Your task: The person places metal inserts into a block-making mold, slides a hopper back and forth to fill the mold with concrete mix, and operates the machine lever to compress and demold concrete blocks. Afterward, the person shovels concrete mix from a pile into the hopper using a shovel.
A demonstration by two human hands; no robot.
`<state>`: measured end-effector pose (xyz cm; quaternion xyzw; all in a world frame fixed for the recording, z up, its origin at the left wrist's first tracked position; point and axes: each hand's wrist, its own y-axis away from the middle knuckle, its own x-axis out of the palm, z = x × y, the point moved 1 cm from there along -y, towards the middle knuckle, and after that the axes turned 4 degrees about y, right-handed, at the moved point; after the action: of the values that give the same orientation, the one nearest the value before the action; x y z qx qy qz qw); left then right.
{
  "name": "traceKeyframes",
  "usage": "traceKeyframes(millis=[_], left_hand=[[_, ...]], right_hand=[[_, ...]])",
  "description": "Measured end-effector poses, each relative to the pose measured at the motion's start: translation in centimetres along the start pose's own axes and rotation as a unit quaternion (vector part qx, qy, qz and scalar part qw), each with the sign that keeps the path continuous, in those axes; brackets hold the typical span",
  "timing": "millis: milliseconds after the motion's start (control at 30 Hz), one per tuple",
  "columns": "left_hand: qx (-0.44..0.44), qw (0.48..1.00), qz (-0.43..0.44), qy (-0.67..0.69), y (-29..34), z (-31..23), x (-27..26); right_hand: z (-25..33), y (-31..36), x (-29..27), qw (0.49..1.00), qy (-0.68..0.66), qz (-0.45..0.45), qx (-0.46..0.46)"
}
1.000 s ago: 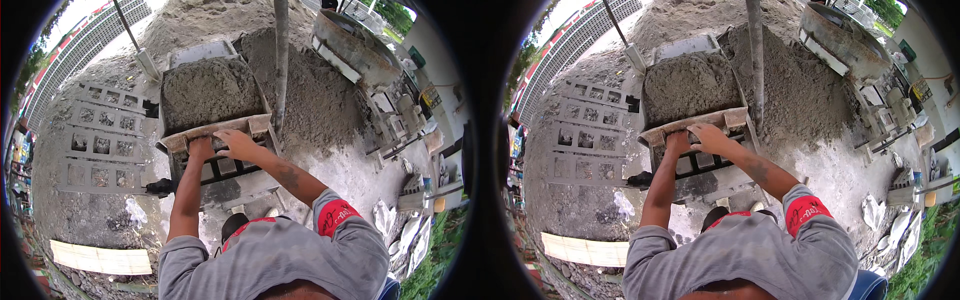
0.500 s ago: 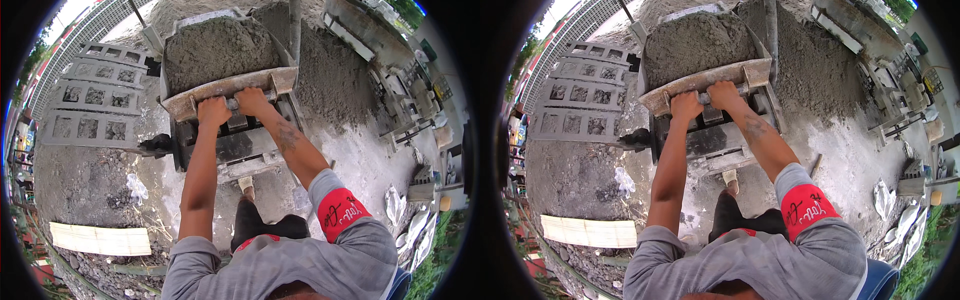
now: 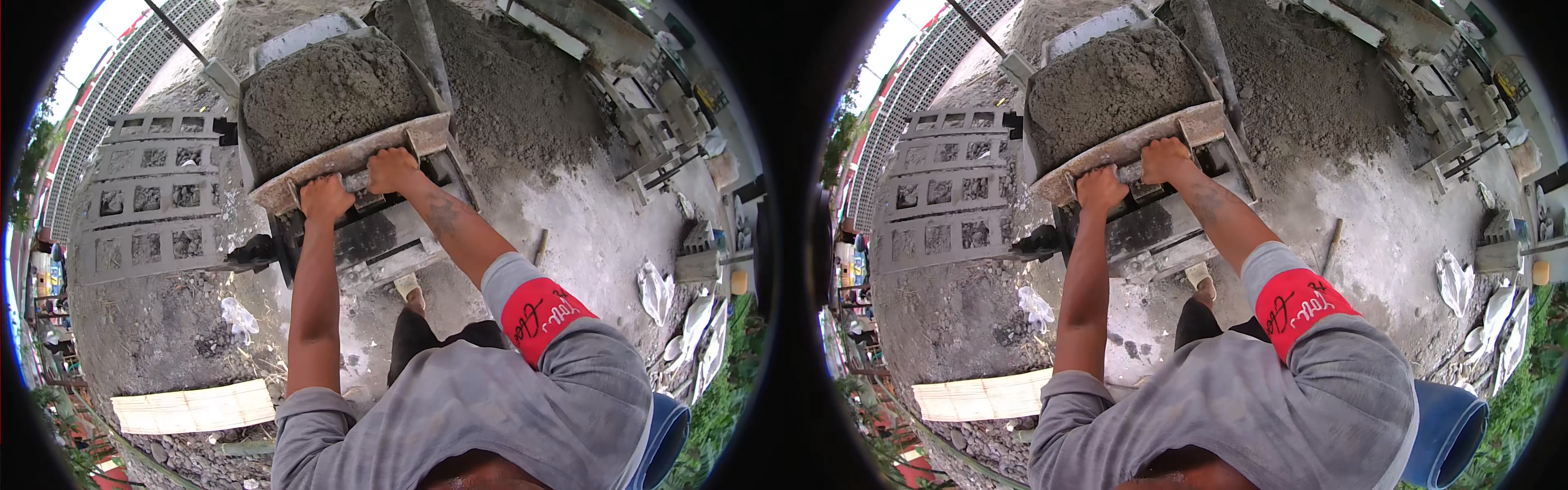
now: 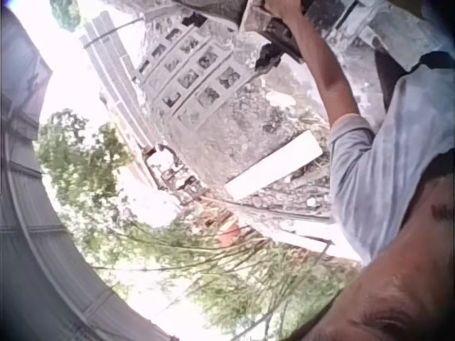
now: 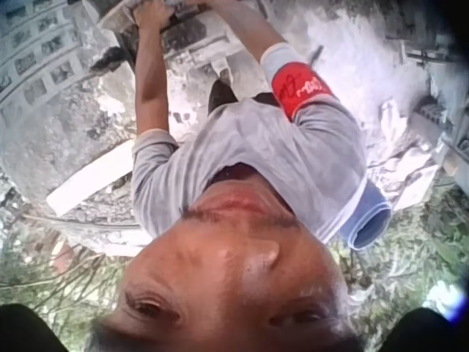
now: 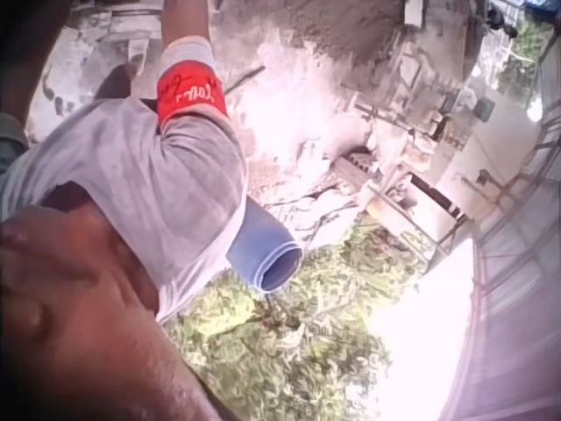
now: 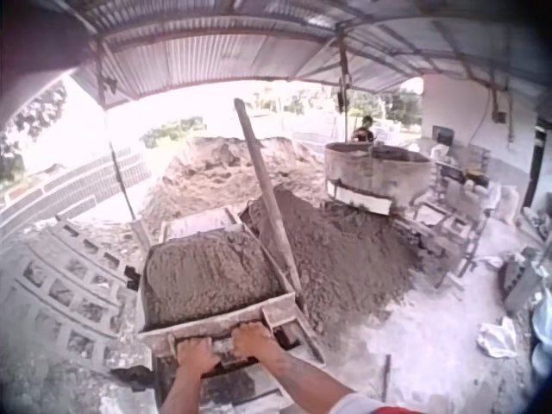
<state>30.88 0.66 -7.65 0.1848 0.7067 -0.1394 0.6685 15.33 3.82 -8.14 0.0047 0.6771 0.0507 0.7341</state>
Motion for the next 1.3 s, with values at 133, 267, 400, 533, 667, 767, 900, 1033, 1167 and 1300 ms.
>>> traceKeyframes(millis=[133,267,400,533,667,767,900,1033,1167,1300], left_hand=[[-0.014,1.0,-0.022,0.01,0.9,-0.6,-0.4],[-0.01,0.998,-0.062,0.024,4.9,-1.4,1.0],[-0.014,0.99,-0.139,0.033,10.7,-2.4,2.1],[0.049,0.975,-0.207,0.061,11.2,-2.3,4.1],[0.068,0.966,-0.233,0.084,8.5,-1.7,3.1],[0.066,0.971,-0.219,0.065,4.7,-0.2,0.7],[0.079,0.973,-0.209,0.06,-1.7,2.2,-0.8],[0.017,0.995,-0.097,0.017,-7.4,3.2,-1.4],[0.003,0.999,-0.033,0.01,-11.9,3.9,-1.8],[0.015,1.0,0.004,0.006,-8.1,4.4,-2.0]], right_hand=[[-0.9,0.9,-1.4,0.998,0.008,-0.063,-0.006],[0.7,4.9,2.0,0.996,0.015,-0.083,-0.032],[2.0,10.1,2.7,0.995,-0.007,-0.092,-0.033],[2.3,11.4,4.5,0.991,-0.062,-0.122,-0.011],[0.6,8.2,4.7,0.965,-0.075,-0.234,-0.088],[-0.1,4.4,1.3,0.961,-0.058,-0.234,-0.138],[-0.3,-1.7,0.4,0.959,-0.006,-0.259,-0.116],[-1.8,-7.5,-0.5,0.974,0.0,-0.203,-0.104],[-2.6,-11.8,-1.6,0.992,0.037,-0.111,-0.037],[-0.4,-8.5,-2.2,0.999,0.043,0.015,-0.005]])
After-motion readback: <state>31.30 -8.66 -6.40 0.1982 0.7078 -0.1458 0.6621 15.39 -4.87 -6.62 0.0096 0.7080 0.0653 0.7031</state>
